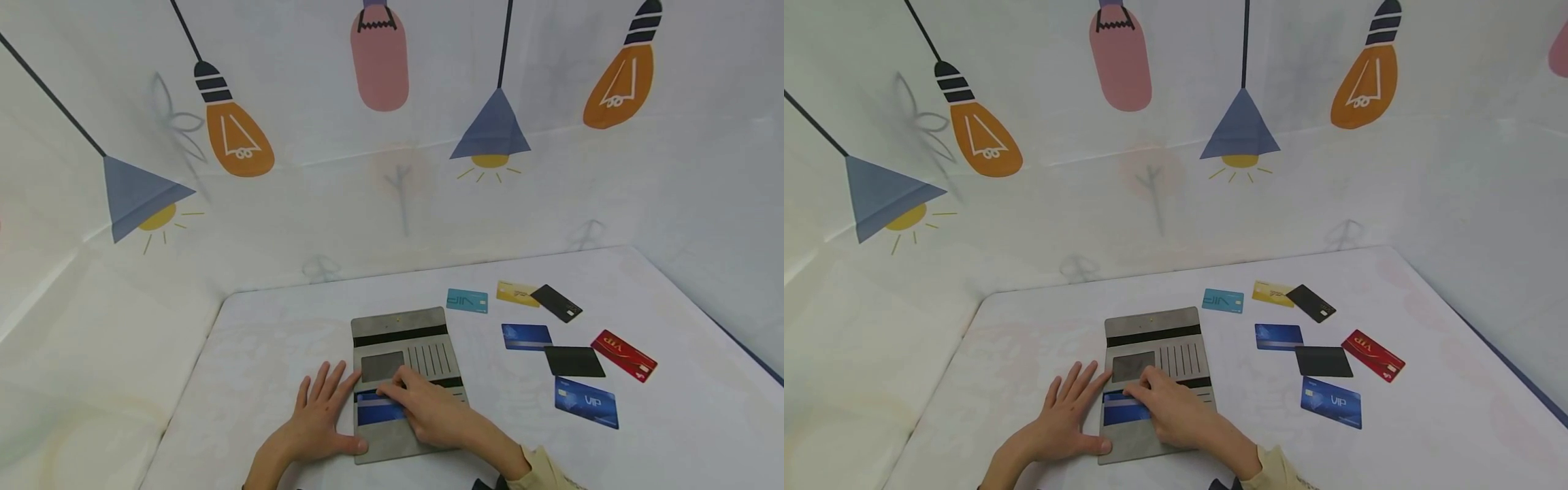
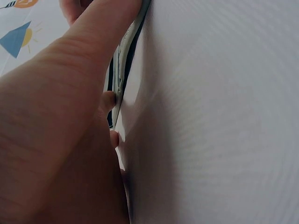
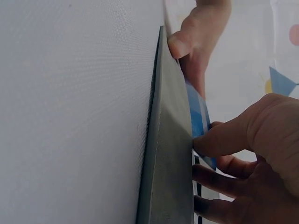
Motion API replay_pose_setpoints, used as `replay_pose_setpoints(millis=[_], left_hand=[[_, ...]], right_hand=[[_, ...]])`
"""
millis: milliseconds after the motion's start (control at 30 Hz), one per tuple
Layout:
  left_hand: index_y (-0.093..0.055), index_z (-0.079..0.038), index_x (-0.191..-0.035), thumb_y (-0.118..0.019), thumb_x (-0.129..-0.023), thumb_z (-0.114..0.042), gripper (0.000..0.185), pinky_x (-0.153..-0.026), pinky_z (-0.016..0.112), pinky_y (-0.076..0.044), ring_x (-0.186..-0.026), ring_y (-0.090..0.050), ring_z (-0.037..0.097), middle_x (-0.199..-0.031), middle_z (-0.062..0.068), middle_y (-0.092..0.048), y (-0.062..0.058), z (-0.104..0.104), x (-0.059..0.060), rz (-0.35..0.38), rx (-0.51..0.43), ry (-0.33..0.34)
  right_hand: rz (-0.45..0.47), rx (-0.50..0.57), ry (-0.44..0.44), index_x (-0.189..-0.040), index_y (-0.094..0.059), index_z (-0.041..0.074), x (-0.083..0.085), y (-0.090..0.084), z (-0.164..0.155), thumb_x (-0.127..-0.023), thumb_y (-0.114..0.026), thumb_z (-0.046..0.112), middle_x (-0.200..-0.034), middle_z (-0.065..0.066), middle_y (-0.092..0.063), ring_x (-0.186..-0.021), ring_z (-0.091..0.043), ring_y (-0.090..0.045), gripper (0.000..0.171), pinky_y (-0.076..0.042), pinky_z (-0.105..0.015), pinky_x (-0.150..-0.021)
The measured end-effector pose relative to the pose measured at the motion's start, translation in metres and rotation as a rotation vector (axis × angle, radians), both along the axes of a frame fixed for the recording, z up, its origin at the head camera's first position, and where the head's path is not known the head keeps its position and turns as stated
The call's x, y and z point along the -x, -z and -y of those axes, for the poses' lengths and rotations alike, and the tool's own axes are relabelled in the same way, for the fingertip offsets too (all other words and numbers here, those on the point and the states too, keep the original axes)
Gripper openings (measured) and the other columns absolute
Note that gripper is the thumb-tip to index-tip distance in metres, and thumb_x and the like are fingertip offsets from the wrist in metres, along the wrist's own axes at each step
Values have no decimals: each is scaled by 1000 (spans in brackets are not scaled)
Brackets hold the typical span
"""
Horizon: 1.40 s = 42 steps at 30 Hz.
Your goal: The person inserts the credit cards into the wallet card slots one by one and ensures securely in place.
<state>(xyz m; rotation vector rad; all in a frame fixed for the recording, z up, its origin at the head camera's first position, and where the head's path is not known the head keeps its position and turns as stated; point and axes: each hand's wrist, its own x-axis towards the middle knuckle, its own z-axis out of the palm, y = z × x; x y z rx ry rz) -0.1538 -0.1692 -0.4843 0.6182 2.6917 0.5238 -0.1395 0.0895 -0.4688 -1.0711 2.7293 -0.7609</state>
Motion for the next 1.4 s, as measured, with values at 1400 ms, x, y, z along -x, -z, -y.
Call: replay_pose_setpoints(millis=[1400], left_hand=[[-24, -24, -158, -68, -71, -76, 111, -112, 67, 7, -152, 6, 38, -167, 10, -8, 1, 1, 0, -8, -18, 10]], right_hand=[[39, -148, 32, -139, -49, 23, -10, 4, 17, -74, -82, 52, -112, 7, -38, -114, -17, -33, 79, -42, -37, -95]])
